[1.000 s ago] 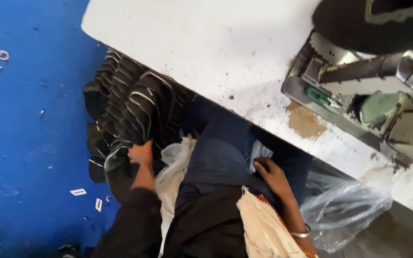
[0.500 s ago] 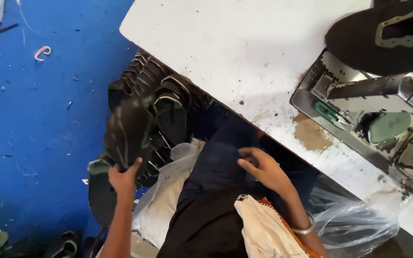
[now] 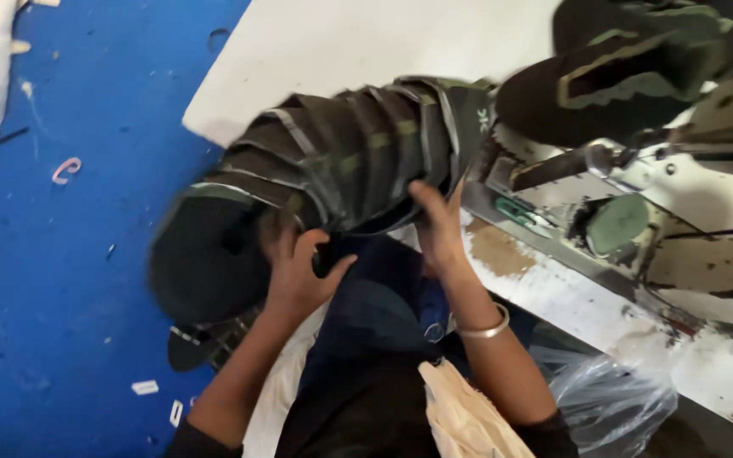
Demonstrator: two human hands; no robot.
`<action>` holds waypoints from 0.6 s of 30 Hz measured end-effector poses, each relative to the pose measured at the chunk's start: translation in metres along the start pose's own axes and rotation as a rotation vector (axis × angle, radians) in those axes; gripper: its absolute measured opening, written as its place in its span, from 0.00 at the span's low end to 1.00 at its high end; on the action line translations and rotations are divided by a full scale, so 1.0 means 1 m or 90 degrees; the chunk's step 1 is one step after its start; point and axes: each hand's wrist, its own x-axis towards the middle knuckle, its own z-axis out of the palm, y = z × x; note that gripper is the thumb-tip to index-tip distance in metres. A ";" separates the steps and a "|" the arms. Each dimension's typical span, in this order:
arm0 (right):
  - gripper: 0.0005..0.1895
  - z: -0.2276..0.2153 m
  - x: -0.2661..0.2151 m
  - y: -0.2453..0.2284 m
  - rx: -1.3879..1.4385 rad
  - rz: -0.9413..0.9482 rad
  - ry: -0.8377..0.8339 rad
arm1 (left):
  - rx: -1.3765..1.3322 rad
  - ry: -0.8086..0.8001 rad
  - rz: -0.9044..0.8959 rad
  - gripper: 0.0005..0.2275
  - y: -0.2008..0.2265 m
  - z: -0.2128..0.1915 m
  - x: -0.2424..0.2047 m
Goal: The person operates a sewing machine to stitch a green trim onto black shoe parts. They repeatedly pick up a shoe part from a stack, guide it under the needle, and then place the finished item on the table.
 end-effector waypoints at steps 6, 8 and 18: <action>0.21 -0.080 0.064 0.058 0.177 0.234 0.092 | -0.273 -0.153 -0.034 0.18 -0.009 0.027 0.036; 0.19 -0.133 0.102 0.110 0.191 0.258 0.045 | -0.336 -0.111 0.077 0.18 -0.003 0.025 0.044; 0.40 0.007 0.112 0.005 -0.282 0.163 -0.032 | -0.232 0.075 0.075 0.28 0.026 0.072 0.128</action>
